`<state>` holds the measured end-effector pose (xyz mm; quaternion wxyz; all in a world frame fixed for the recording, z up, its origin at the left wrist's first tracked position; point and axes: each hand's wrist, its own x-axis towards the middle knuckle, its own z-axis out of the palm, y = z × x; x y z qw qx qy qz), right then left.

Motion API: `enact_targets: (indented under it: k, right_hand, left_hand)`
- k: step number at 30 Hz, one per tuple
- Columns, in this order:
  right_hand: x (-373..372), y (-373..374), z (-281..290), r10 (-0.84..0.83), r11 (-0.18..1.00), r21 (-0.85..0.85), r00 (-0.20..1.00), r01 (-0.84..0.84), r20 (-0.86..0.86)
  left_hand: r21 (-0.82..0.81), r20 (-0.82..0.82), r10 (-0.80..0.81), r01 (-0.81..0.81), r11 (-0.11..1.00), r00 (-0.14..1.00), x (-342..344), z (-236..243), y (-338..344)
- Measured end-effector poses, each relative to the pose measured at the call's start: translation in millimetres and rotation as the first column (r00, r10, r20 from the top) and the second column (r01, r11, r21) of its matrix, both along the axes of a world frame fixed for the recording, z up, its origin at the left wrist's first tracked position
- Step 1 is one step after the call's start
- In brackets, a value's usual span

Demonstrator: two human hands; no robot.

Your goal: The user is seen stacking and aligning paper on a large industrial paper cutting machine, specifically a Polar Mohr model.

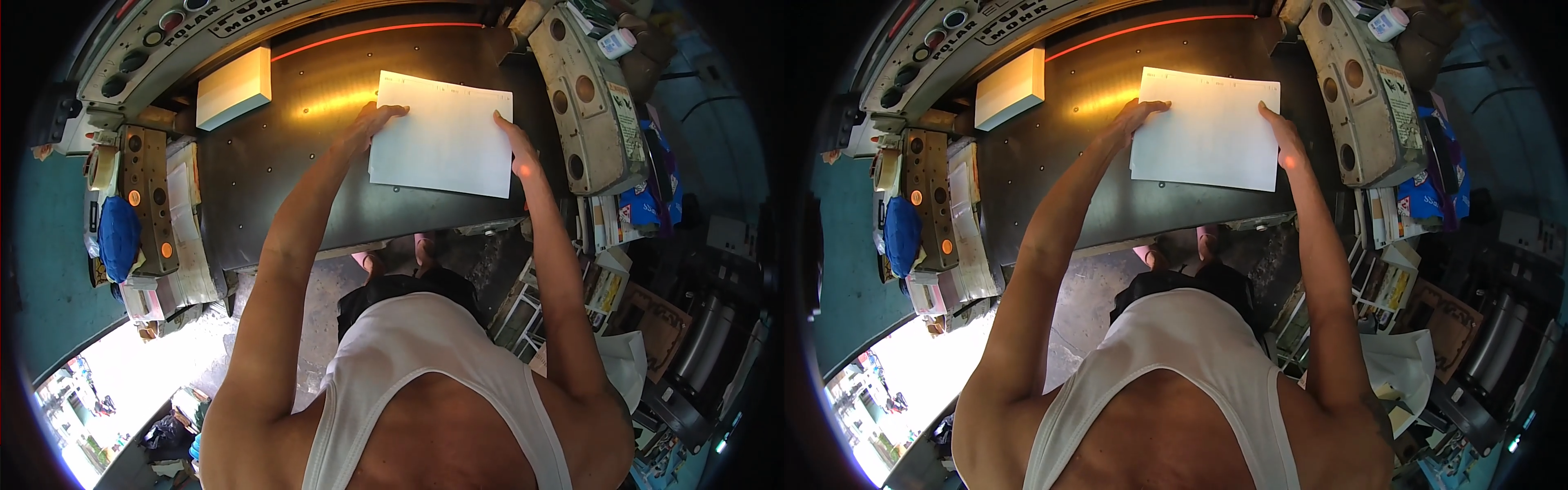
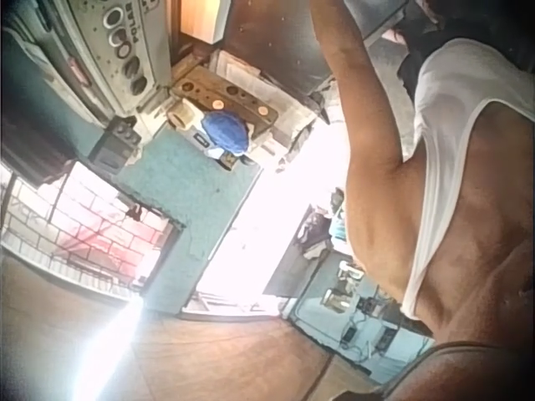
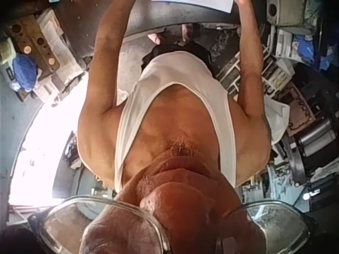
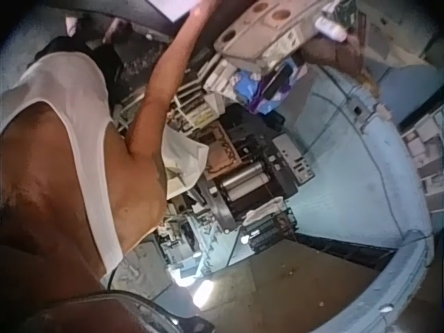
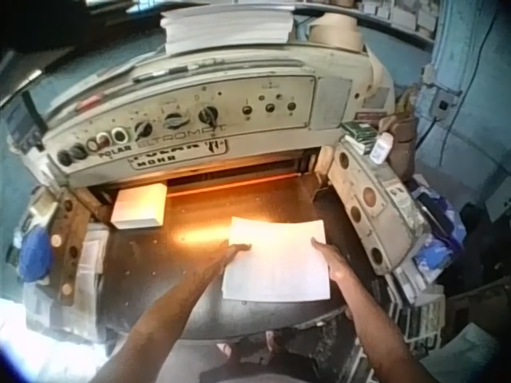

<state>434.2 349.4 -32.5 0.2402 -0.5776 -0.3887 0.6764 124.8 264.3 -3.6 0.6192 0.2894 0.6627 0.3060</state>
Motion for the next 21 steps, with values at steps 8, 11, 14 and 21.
enact_targets:
  k: [8,11,14,21]
  right_hand:
    - [-1.4,-2.3,34.0,-0.037,0.998,0.049,0.979,0.047,-0.198]
    - [-2.2,-16.6,60.3,-0.032,0.946,0.300,0.959,0.119,-0.280]
    - [-3.3,-33.4,80.5,0.095,0.810,0.579,0.952,0.095,-0.290]
    - [-9.7,-65.7,78.0,0.110,0.716,0.698,0.990,-0.016,-0.091]
  left_hand:
    - [0.177,0.215,0.204,-0.244,0.954,0.955,5.7,22.5,-3.7]
    - [0.385,0.287,0.202,-0.306,0.871,0.936,2.2,37.2,-17.2]
    - [0.554,0.328,0.182,-0.345,0.758,0.927,-5.3,47.1,-37.9]
    - [0.624,-0.037,0.191,-0.126,0.771,0.981,-11.4,47.7,-73.1]
